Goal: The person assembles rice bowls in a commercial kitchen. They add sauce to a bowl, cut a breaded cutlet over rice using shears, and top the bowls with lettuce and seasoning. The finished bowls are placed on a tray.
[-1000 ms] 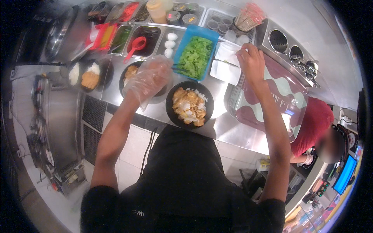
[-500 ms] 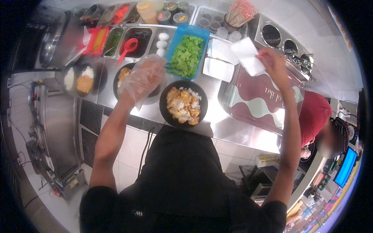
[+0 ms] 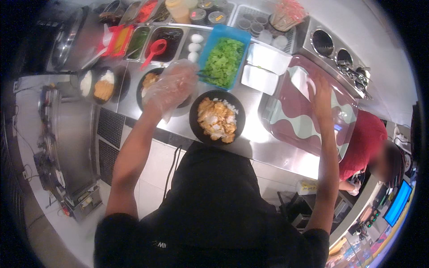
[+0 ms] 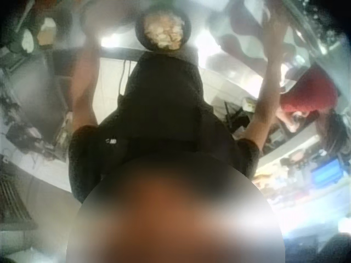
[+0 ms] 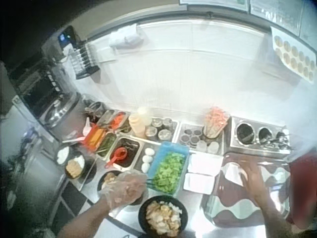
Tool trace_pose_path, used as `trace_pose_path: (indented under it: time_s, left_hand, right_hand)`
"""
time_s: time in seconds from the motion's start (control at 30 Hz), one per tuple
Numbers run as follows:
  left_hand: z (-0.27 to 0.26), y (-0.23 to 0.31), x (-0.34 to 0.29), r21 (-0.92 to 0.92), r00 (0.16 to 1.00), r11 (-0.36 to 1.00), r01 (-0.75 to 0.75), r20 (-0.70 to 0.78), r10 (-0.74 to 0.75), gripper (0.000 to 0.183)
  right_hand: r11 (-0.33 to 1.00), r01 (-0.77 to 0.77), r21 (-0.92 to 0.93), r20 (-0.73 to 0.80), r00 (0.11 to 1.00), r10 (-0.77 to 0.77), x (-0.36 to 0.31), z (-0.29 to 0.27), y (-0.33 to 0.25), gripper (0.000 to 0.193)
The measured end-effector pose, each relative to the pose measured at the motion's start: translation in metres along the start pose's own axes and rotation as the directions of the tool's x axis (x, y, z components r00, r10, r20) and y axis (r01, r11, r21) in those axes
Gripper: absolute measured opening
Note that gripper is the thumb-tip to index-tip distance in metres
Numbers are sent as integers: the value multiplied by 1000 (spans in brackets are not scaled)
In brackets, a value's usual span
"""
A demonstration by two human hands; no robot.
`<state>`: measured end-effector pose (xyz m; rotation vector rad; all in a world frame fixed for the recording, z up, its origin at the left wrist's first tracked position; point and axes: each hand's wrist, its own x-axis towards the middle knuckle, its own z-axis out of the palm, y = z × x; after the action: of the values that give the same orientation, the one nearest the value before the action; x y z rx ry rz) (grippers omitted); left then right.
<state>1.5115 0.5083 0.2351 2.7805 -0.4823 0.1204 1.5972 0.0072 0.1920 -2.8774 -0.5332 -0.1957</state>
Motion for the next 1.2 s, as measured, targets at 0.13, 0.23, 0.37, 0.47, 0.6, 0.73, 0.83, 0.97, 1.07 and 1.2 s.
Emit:
trace_pose_path:
  time_s: [0.13, 0.23, 0.37, 0.47, 0.6, 0.73, 0.83, 0.97, 1.07, 1.2]
  left_hand:
    - [9, -1, 19, 41, 993, 992, -117, 30, 116, 28]
    - [16, -10, 26, -166, 992, 979, -122, -14, 122, 27]
    - [8, -20, 22, -740, 999, 672, 21, -5, -37, 27]
    - [-17, -21, 17, -746, 992, 655, 117, 56, -113, 27]
    - [-79, 6, 27, 47, 934, 953, -298, -189, 302, 29]
    - [-121, 36, 26, 16, 971, 982, -186, -153, 186, 24]
    - [-152, 61, 16, -61, 994, 992, -111, -18, 110, 25]
    - [-124, 60, -9, 106, 877, 871, -479, 32, 479, 30]
    - [-39, 41, -15, -142, 821, 848, -511, 214, 530, 30]
    - [13, 35, -13, -293, 711, 809, -510, 385, 588, 30]
  right_hand:
    - [997, 33, 69, -41, 999, -30, -20, 14, -18, 35]
    - [992, 38, 120, -31, 999, -35, -10, 16, -8, 35]
    - [995, 24, 97, -144, 990, -9, -12, -4, -38, 37]
    - [989, -83, 121, -230, 967, 109, -35, -23, -77, 35]
    - [966, -89, 241, -429, 884, 188, -88, -28, -128, 26]
    - [941, -160, 297, -509, 808, 298, -155, -1, -174, 18]
    - [875, -310, 371, -497, 730, 470, -188, 33, -198, 14]
    - [616, -574, 539, -337, 524, 782, -226, 71, -199, 14]
    - [427, -608, 669, -278, 329, 903, -233, 102, -195, 18]
    - [431, -670, 604, -395, 218, 892, -228, 132, -183, 18]
